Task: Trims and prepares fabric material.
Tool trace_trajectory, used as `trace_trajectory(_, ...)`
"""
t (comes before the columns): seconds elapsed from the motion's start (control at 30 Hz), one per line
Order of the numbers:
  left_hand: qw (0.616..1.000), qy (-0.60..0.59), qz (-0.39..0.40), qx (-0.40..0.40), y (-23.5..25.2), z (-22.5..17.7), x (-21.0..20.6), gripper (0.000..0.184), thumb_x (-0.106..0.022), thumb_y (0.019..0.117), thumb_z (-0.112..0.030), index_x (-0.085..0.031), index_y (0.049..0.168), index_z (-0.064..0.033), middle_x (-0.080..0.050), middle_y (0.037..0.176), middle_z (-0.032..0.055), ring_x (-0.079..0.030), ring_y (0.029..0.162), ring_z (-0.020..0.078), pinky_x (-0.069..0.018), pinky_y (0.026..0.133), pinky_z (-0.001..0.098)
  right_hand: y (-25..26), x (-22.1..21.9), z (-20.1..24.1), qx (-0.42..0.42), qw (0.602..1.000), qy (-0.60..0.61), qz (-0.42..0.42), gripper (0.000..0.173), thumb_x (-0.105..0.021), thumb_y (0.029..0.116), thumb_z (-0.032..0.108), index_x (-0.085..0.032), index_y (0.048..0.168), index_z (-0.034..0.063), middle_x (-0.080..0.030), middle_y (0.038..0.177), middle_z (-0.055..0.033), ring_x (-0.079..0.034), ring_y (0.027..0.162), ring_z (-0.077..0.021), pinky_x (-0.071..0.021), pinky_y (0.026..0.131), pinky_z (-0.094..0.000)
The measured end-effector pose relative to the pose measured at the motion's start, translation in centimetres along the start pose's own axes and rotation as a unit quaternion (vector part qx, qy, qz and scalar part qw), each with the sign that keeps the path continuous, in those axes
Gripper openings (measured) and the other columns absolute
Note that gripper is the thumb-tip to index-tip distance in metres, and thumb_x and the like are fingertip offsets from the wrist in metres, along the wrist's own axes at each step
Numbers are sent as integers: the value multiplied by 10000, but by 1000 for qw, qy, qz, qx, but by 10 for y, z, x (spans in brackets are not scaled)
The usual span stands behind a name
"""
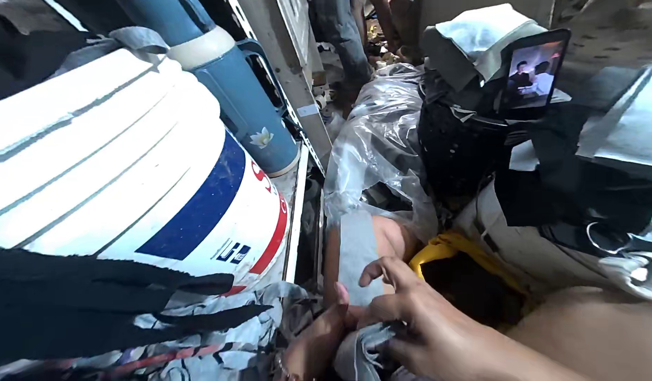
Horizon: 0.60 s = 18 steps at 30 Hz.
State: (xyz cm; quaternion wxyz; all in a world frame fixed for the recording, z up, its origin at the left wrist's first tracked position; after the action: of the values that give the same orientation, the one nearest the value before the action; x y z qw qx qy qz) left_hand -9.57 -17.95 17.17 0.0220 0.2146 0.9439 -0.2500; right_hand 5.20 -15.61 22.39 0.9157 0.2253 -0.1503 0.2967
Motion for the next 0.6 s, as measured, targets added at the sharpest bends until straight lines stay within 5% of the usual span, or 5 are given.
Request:
trace_trajectory(0.13,989,-85,-121,-20,-10,25,12,657,-157,1071,-568,-675,1054,-165,-757,936,-86,-705,908,11,-589,849,253,13,-4,-48,-137,962,234,21,128,-655,918,55,-726,976,-34,-710,915,-39,-649,827,-34,-545,775,-242)
trace_trajectory(0.23,980,40,-195,13,-5,40,34,983,24,976,-704,-635,1216,-15,-749,1054,47,-709,993,134,-582,859,374,15,-12,-117,-358,861,348,-96,63,-621,981,47,-663,998,3,-670,815,-8,-649,725,-69,-566,706,-271)
trace_trajectory(0.33,963,210,-167,37,-1,42,46,550,-425,1044,-411,-637,1253,52,-696,1153,166,-651,1094,225,-498,984,454,0,-27,-167,-454,802,364,-135,235,-639,998,73,-600,1209,-24,-670,977,-112,-673,830,-162,-580,765,-337)
trace_trajectory(0.4,956,251,-152,-3,5,47,44,418,-677,929,-343,-678,1177,-7,-736,1061,65,-701,1003,112,-566,944,349,-3,-31,-171,-449,802,370,-136,259,-648,988,62,-592,1225,-28,-673,1010,-121,-678,858,-164,-582,786,-334)
trace_trajectory(0.6,942,227,-244,-36,4,37,47,257,-611,1001,-153,-659,1204,-1,-737,1036,56,-711,941,82,-585,886,288,-1,-24,-171,-415,807,370,-199,154,-658,961,-6,-627,1108,-42,-671,893,-96,-656,747,-133,-569,715,-292)
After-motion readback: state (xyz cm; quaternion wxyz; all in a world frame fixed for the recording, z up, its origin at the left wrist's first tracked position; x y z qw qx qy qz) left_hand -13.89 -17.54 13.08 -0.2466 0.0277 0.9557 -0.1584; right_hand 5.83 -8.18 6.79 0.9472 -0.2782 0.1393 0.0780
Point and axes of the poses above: each hand's wrist, its own y-axis towards the middle knuckle, its own x-axis out of the back of the hand, z = x × y, the point moved 6 cm from there along y, towards the middle knuckle
